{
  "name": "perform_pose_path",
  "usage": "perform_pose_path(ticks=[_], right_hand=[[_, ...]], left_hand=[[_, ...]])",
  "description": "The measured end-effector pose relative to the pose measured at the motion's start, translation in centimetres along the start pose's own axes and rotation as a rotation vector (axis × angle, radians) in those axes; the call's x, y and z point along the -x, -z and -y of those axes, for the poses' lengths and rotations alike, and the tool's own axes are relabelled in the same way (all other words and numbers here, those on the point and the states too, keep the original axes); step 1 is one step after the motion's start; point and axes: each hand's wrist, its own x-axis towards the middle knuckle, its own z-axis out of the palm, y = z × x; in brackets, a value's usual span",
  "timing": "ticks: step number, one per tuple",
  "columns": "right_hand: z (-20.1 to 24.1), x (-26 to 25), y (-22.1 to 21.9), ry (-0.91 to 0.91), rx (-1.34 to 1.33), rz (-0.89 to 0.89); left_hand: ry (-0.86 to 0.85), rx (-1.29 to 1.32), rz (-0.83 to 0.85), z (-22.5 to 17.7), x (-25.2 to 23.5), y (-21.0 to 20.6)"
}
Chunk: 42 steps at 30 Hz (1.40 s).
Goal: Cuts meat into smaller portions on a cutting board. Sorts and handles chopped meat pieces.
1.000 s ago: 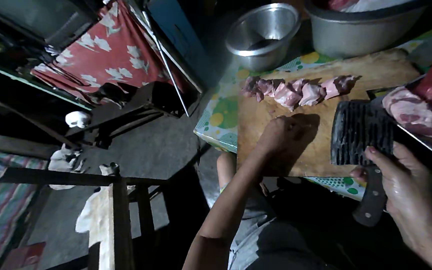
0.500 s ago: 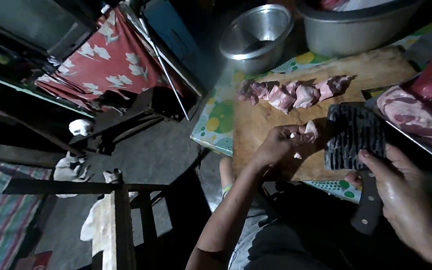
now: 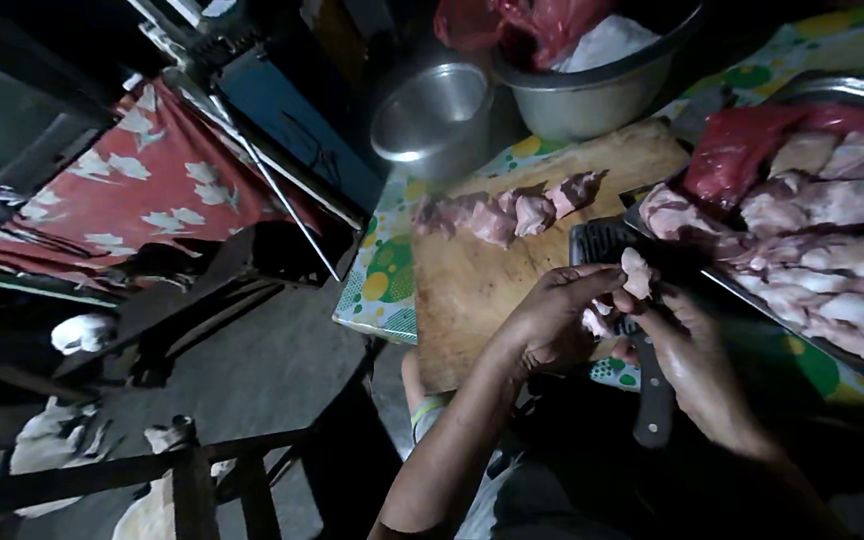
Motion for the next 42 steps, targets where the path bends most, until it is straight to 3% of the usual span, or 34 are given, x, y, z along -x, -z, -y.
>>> perform_pose_path(ticks=[3,7,12,16,20,22,25,28,31,34,37,42], right_hand=[[0.1,0.1,0.2,-0.010,0.009,0.011],[0.3,0.5,0.0,-0.033,0.054,0.005],[0.5,0.4,-0.2,-0.037,0.070,0.002],[0.7,0.3,-0.5,-0.034,0.081,-0.007],[0.5,0.3,-0.4,-0.030,0.072,-0.018],[0.5,0.3,-0.5,-0.042,0.069,-0.018],[0.6,0.3,-0.5,-0.036,0.057,-0.009],[0.5,0.2,-0.2,-0.025,0.054,-0.006],[0.4,0.2,0.1,-0.026,0.052,0.003],[0.7,0.4,-0.2,-0.025,0.041,0.014],[1.3,0.6,-0.2,-0.078,0.047,-0.013],[1.0,0.0,0.3,-0.087,0.018,0.025]], left_hand=[[-0.034,-0.008,-0.047,0.1,0.2,0.7],[-0.112,-0.037,-0.310,-0.9,1.5,4.4],[-0.324,-0.562,-0.752,-2.9,1.9,12.5],[-0.151,-0.765,-0.859,-4.7,0.6,17.3],[-0.277,-0.716,-0.865,-6.9,1.4,17.4],[-0.326,-0.860,-0.895,-8.1,1.9,16.4],[-0.204,-1.181,-0.828,-8.7,1.7,15.0],[-0.134,-1.439,-0.715,-6.5,-0.2,16.3],[0.009,-1.567,-0.711,-5.1,-1.7,16.4],[0.043,-1.578,-0.771,-4.4,-1.3,16.5],[-0.156,-1.527,-0.741,-4.0,-0.4,16.8],[-0.307,-1.201,-0.555,-6.0,-1.0,8.3]])
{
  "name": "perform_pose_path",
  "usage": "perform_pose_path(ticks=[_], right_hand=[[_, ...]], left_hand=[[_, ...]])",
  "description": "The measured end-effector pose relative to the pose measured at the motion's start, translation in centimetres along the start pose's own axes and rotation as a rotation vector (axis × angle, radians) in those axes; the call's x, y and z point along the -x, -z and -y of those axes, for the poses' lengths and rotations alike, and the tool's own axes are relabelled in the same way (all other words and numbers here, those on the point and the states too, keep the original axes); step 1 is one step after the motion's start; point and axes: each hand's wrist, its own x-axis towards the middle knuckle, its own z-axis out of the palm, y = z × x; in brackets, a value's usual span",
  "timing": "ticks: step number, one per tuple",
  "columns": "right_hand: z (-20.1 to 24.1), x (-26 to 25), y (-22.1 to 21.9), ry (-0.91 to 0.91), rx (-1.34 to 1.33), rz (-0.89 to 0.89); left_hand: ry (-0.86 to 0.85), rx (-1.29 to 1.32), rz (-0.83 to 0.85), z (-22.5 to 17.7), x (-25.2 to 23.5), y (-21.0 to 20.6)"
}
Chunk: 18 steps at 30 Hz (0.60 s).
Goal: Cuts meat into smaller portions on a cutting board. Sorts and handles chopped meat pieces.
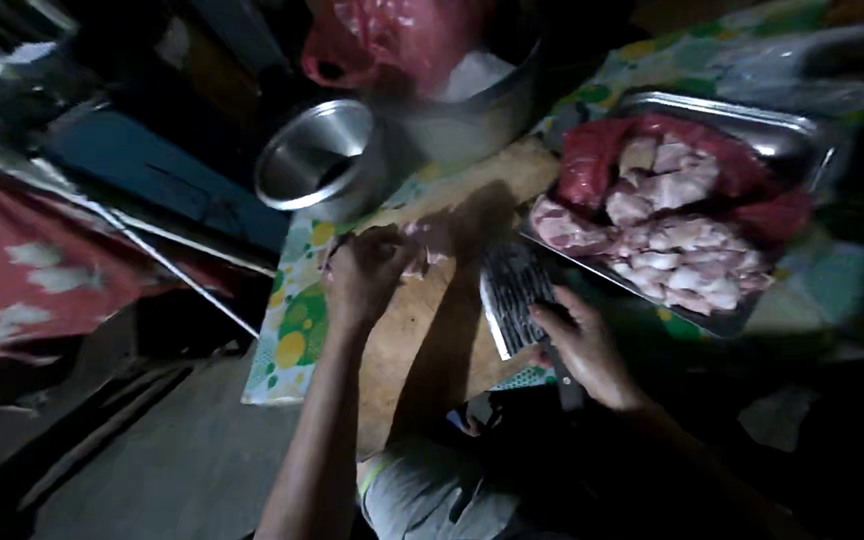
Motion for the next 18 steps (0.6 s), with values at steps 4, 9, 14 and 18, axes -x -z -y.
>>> perform_pose_path(ticks=[4,9,14,18], right_hand=[[-0.4,-0.3,0.0,0.047,-0.028,0.012],[-2.2,0.7,0.3,0.242,0.190,-0.139],[0.4,2.2,1.4,-0.162,0.607,0.186],[1.3,-1.1,0.5,0.071,0.695,0.088]], left_hand=[[-0.231,0.219,0.225,-8.9,-0.4,-5.4],[-0.615,0.144,0.403,-17.1,-0.4,-15.8],[-0.703,-0.064,0.530,-18.5,0.4,-22.0],[-0.639,-0.084,0.479,-18.5,1.6,-22.0]])
